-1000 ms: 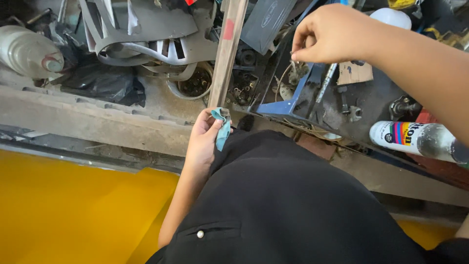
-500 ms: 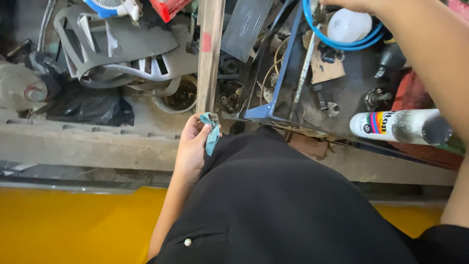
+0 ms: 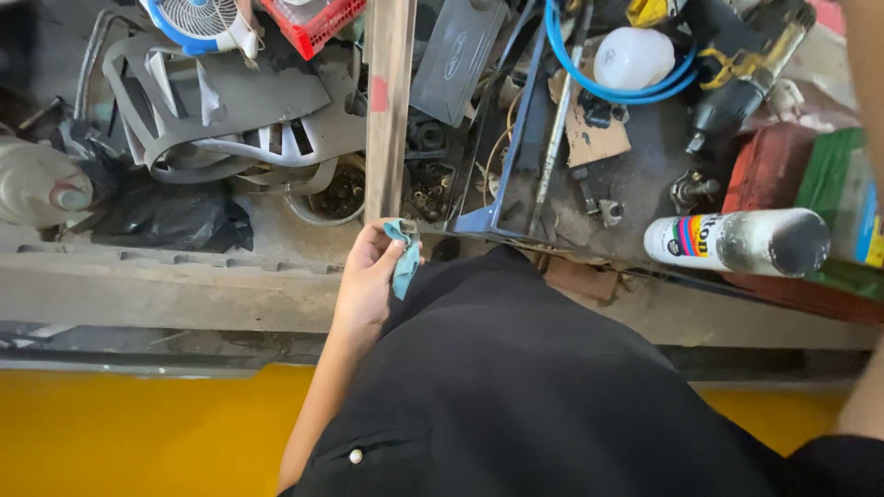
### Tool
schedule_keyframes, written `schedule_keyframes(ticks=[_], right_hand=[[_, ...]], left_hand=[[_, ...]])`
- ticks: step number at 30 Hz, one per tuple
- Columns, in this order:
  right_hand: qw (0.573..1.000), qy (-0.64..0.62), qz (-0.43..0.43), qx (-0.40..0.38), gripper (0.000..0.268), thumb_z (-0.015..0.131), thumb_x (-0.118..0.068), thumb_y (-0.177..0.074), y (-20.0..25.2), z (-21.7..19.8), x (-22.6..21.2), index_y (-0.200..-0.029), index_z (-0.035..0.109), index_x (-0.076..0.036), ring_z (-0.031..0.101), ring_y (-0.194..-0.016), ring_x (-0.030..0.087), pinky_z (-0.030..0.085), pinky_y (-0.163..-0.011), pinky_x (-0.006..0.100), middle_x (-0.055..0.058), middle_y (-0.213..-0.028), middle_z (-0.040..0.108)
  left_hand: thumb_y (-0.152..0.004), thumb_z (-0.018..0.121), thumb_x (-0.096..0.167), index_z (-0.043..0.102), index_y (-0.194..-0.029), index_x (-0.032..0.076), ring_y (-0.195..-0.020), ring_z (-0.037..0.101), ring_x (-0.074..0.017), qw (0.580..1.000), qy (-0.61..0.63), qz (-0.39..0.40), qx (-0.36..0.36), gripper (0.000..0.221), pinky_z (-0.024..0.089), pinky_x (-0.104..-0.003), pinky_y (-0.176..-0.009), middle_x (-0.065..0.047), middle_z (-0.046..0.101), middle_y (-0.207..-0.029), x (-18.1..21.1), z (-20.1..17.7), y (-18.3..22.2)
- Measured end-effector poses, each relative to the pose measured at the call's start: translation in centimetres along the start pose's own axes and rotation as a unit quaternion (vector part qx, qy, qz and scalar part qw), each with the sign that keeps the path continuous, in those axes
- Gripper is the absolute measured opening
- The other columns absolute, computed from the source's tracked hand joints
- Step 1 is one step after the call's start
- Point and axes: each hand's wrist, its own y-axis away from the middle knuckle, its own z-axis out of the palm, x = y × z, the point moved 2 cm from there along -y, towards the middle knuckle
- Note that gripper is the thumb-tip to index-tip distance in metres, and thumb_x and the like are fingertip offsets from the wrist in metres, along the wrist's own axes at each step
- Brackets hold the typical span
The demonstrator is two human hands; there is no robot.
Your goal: Cleaning and inspecting various automotive parts and tools on a cluttered workbench.
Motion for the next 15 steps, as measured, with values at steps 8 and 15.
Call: schedule_keyframes(ticks=[8,15], right_hand=[[0.996,0.023,0.087,-0.022,0.048,0.063,-0.042,-0.101,23.4,-9.1,-21.7,-0.144,0.060,-0.022,0.070,-0.066,0.023,0.055,-0.059,0.039,0.009,-0.080,0.073],[0.994,-0.074,-0.015,-0.083,0.046,0.068,-0.049,-0.089,33.1,-3.5,-22.4,-0.129,0.067,-0.026,0.073,-0.078,0.026,0.056,-0.069,0.040,0.003,-0.092,0.076]], left_hand=[[-0.095,0.057,-0.009,0.049,-0.134,0.003,-0.095,0.067,-0.0163,0.990,-0.053,0.011,-0.133,0.042,0.057,-0.031,-0.086,-0.009,0.067,-0.112,2.6,6.2,1.0],[-0.096,0.061,-0.009,0.044,-0.133,0.005,-0.104,0.067,-0.0160,0.959,-0.099,0.008,-0.266,0.043,0.057,-0.031,-0.093,-0.010,0.069,-0.115,2.3,15.1,1.4]])
